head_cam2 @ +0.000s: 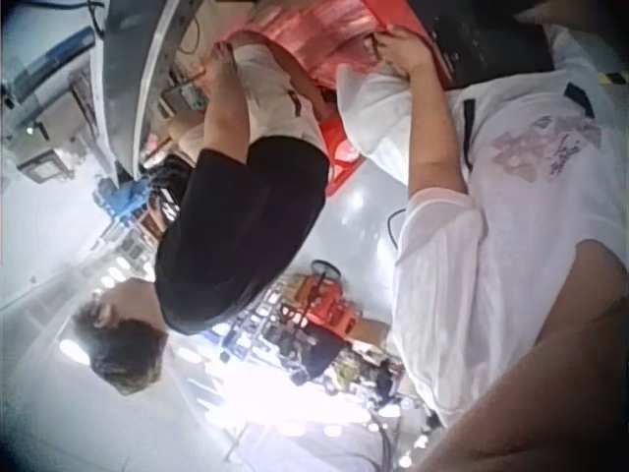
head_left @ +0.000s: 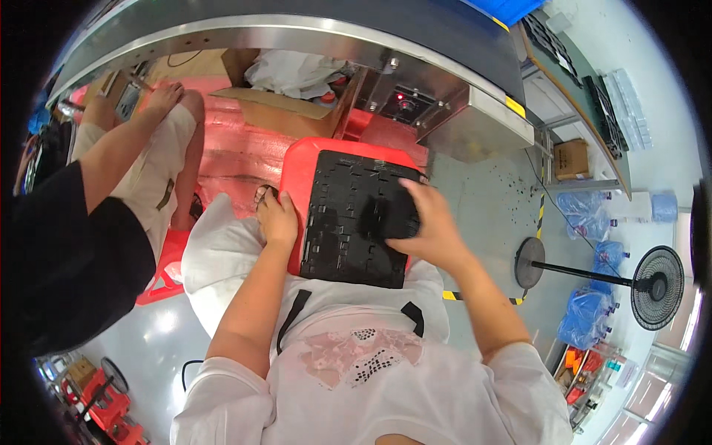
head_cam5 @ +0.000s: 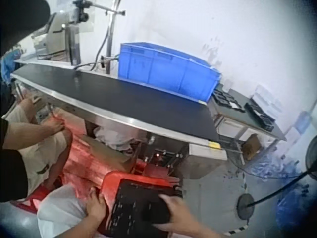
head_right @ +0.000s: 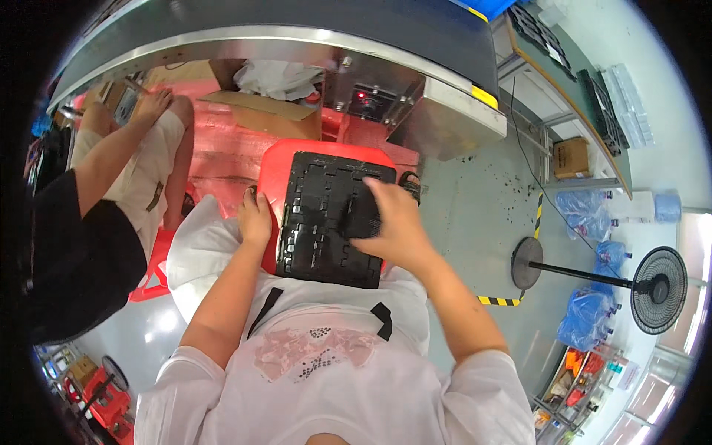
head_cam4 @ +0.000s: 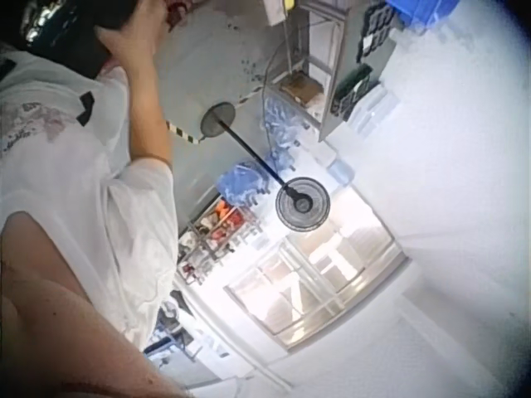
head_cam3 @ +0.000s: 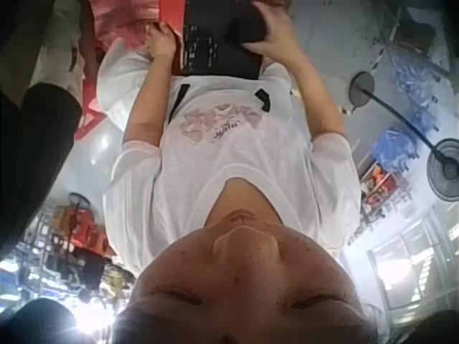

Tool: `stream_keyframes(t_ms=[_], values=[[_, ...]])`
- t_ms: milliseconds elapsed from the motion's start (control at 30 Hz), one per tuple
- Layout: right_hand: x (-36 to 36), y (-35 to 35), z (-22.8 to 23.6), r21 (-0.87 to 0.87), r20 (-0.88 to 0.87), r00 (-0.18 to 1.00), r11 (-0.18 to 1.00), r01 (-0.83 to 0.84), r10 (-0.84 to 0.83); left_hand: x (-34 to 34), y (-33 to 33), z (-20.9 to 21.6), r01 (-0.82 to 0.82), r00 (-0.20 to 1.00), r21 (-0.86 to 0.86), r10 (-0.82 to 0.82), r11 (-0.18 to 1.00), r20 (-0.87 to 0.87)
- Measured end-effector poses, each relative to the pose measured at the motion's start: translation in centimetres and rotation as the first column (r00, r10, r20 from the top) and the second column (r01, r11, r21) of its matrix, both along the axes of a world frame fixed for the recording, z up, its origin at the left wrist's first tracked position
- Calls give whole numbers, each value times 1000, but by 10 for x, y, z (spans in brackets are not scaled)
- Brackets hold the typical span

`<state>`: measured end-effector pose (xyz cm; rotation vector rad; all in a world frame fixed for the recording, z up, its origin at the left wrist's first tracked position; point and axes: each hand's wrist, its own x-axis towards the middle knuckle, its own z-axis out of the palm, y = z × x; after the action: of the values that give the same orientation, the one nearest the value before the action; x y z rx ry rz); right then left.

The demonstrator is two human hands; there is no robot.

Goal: The person assembles a black plastic electronic component by inserting small black rectangular parts into a tray. They place the tray on a red stool, insert the parts by hand, and then place the completed tray onto a nearby table. The process is repeated with multiple trays.

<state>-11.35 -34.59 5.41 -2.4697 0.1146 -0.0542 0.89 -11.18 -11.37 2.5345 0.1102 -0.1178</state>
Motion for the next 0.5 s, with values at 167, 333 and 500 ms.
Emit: stream_keyframes(t_ms=[167,333,500], values=[[73,52,-62,-138,73,987,981,-133,144,-10,21,26,3,1000,-100,-3,995,4],[82,54,-76,-214,10,984,962,-170,176,-19,18,51,165,959,-141,-125,976,255],[62,36,-74,-242,32,993,965,-99,110,-20,-7,69,532,795,-30,-487,846,361]])
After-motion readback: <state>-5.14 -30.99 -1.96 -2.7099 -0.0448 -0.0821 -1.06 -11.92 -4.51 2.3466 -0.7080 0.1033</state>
